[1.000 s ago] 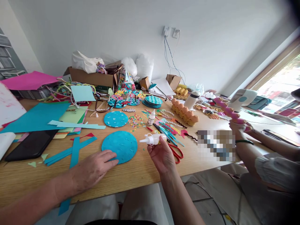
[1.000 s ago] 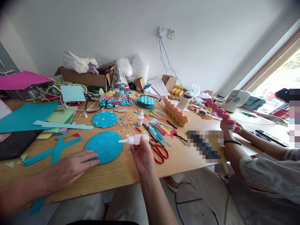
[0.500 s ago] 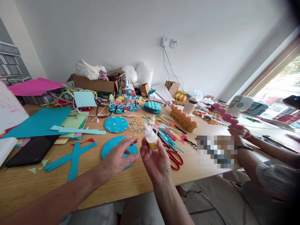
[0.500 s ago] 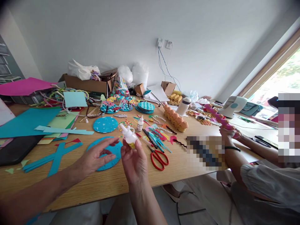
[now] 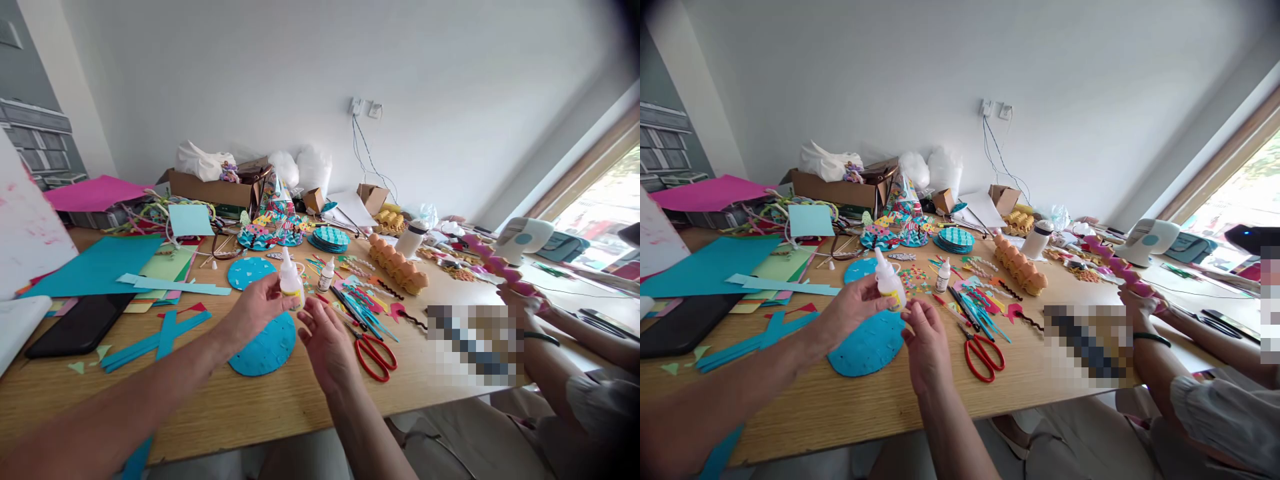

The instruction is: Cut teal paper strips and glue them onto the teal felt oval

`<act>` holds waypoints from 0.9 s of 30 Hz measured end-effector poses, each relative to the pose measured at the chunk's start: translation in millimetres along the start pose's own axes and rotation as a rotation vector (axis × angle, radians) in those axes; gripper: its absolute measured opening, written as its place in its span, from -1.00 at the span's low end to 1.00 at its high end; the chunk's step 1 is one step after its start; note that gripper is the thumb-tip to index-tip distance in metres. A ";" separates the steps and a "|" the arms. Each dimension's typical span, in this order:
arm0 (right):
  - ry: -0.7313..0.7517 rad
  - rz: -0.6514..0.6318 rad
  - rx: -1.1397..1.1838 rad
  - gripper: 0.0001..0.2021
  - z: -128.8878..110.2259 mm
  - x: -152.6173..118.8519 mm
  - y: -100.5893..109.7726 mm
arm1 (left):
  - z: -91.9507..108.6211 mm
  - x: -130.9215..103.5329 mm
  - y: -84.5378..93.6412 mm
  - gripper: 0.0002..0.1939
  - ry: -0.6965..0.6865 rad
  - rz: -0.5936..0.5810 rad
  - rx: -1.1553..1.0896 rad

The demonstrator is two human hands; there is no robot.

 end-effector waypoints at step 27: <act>1.265 -0.496 -1.176 -0.82 8.5 6.0 26.6 | -111.8 211.6 -57.4 -0.70 -0.017 -0.033 0.929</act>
Point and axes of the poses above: each hand's wrist, its own x-axis towards the middle knuckle, its own y-axis out of the back of the hand, z = x × y, the point moved 4 cm from there along x, towards the middle knuckle, and after that the axes turned 14 degrees about z, right-handed, at the moved point
